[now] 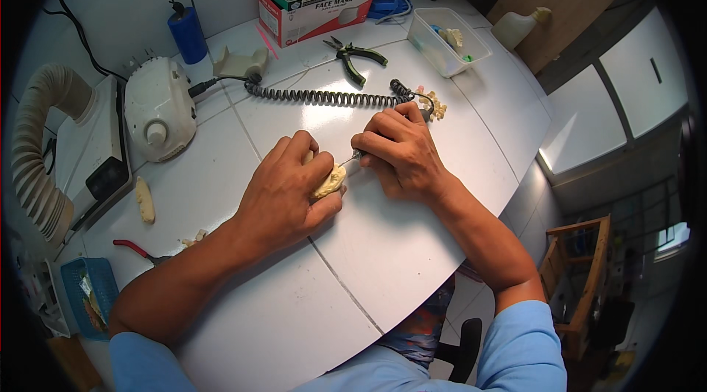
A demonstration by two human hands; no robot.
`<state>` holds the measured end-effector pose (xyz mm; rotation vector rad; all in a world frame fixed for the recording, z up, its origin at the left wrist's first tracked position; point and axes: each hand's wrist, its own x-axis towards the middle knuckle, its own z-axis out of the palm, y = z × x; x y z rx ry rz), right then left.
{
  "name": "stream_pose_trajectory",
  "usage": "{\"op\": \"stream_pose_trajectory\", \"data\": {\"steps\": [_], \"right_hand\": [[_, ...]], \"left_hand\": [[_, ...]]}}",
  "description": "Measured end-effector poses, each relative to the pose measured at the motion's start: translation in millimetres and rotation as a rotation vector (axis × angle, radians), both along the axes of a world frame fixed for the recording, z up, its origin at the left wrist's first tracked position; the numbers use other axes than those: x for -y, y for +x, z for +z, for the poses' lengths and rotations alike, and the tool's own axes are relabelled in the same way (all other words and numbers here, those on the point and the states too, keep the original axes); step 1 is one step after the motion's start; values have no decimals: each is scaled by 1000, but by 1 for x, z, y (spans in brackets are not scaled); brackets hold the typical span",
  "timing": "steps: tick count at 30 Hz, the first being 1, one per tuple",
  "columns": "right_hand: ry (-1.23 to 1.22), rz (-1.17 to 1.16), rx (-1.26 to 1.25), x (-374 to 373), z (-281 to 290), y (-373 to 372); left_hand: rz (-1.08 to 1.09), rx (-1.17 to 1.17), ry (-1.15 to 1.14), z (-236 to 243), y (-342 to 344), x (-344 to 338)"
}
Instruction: The recorder uses a dental micromotor drill to shape and refine a dental cast/impression.
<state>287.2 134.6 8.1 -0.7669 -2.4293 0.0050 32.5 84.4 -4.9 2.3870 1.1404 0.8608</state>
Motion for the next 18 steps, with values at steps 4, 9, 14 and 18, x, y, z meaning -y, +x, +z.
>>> {"op": "stream_pose_trajectory", "data": {"steps": [4,9,14,18], "right_hand": [[-10,8,10,2,3,2],[-7,17,12,2,3,2],[-14,29,16,3,3,3],[-16,25,4,3,4,3]], "left_hand": [[3,-6,-13,0,0,0],[5,-7,-8,0,0,1],[10,-12,-27,2,0,1],[16,-7,-39,2,0,1]]}}
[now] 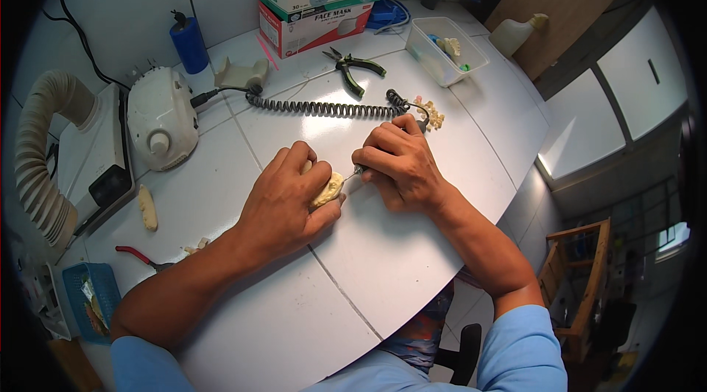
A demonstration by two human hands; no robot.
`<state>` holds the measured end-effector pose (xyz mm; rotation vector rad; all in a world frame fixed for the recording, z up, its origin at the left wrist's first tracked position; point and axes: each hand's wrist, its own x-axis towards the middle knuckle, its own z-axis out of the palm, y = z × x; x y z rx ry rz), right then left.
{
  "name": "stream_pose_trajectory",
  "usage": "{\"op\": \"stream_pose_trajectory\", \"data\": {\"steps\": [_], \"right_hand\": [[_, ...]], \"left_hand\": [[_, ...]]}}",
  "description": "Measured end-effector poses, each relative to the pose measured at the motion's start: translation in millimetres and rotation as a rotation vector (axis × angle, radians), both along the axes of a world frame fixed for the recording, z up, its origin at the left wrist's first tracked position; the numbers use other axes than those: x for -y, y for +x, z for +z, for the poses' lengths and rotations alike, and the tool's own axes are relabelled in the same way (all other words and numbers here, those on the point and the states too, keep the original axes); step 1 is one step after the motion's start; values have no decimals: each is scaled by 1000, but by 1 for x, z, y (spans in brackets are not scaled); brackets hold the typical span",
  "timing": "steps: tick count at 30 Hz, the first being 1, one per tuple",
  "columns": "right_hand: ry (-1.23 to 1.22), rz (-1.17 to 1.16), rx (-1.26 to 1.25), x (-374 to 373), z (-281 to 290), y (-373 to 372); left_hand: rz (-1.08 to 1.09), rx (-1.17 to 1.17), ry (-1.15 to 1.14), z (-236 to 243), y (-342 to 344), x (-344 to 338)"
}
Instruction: The recorder uses a dental micromotor drill to shape and refine a dental cast/impression.
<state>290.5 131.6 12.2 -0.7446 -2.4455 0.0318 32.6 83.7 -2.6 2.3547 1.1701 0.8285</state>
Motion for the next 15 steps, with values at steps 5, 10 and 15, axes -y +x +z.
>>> {"op": "stream_pose_trajectory", "data": {"steps": [5,10,15], "right_hand": [[5,-22,-88,-4,-3,0],[0,-7,-93,-5,0,1],[14,28,-103,-7,1,3]], "left_hand": [[13,34,49,-2,-1,-1],[83,104,-54,2,0,-2],[107,134,-15,2,-1,-1]]}}
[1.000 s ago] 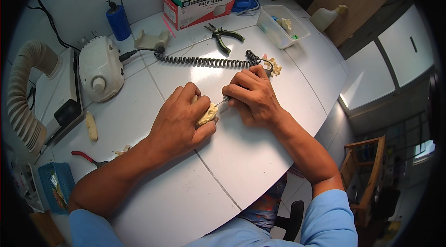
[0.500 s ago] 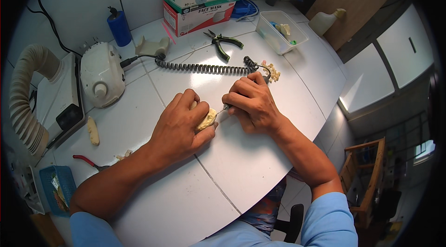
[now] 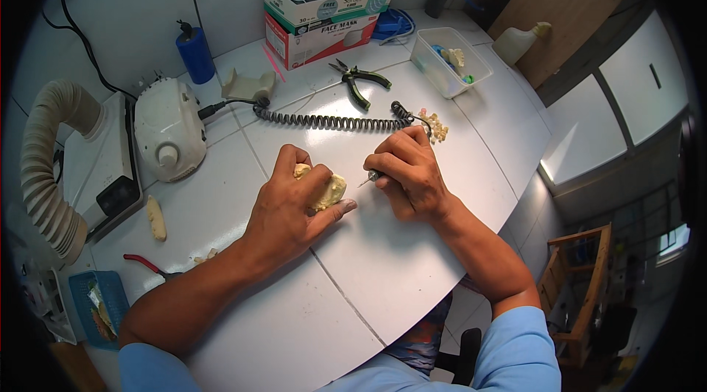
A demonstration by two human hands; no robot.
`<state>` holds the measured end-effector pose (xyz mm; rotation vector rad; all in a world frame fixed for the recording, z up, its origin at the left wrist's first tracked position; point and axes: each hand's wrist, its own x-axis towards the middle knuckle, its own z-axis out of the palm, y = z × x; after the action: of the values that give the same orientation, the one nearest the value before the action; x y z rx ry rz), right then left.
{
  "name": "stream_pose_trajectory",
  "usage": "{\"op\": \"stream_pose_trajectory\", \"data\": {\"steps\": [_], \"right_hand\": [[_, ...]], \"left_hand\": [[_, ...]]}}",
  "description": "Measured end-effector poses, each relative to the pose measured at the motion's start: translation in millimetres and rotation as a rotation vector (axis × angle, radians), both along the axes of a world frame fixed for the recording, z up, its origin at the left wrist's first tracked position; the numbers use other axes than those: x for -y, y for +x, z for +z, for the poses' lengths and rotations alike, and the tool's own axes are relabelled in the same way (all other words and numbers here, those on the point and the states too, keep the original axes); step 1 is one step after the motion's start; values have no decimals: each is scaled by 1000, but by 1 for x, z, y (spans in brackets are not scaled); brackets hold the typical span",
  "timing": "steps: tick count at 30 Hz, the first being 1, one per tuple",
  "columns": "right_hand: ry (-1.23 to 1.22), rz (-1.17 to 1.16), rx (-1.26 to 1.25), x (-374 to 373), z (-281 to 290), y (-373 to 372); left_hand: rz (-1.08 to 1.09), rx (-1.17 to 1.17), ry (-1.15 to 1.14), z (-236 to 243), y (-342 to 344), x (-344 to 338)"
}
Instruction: The recorder uses a dental micromotor drill to shape and refine a dental cast/impression.
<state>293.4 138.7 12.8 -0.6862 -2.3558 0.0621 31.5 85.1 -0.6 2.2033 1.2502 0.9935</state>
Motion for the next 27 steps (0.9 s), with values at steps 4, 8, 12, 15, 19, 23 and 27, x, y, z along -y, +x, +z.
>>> {"op": "stream_pose_trajectory", "data": {"steps": [4,8,12,15,19,23,27], "right_hand": [[56,24,-65,-7,-2,-7],[95,12,-82,-22,-5,-11],[76,3,-75,-37,-8,-19],[44,4,-41,-41,-3,-25],[12,30,-38,-43,-3,-24],[23,34,-35,-51,-2,-24],[27,48,-73,-56,-6,-27]], "left_hand": [[8,80,-76,-3,0,-2],[26,28,-67,2,0,-5],[69,142,-196,-1,0,-5],[85,224,-289,1,-2,-5],[66,284,-375,-1,-2,-6],[58,134,-124,-2,-3,-7],[82,189,-193,1,-5,-7]]}}
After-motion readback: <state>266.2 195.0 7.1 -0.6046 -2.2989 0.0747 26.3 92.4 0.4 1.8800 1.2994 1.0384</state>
